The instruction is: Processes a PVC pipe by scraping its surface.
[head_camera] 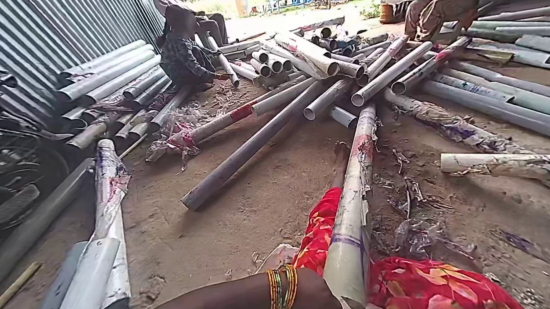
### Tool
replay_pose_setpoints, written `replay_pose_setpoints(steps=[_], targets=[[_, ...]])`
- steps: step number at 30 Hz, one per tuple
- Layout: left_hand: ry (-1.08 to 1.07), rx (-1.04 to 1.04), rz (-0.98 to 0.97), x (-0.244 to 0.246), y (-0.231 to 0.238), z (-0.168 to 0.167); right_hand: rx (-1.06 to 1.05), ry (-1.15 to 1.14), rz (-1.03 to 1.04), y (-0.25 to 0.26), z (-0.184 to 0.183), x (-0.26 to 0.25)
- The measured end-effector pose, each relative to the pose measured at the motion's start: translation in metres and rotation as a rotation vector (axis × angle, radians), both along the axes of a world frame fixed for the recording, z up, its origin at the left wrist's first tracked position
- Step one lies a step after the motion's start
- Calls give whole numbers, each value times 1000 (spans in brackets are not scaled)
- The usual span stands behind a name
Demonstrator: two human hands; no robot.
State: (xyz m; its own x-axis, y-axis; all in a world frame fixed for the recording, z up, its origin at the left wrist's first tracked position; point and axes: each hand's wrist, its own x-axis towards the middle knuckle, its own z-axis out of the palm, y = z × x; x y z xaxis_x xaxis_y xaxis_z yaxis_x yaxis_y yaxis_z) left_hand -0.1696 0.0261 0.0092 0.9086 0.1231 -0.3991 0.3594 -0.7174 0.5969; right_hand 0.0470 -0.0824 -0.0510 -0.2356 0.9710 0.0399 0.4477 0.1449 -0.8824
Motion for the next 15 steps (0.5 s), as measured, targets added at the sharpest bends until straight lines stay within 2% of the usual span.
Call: replay_pose_setpoints(steps=[4,6,8,11,15], targets=[[-29,-10,256,-21,-16,0,73,-37,66,5,12,-3],[18,-34,321,-29,-19,-1,152,-80,123,9,15,-8],[85,-39,336,-33,-21,-1,192,-127,171,15,22,-16],[66,-15,286,-35,-22,-5,160,-177,179,22,37,-31],[104,-13,210,-28,-17,2,-1,-79,122,24,48,-43]])
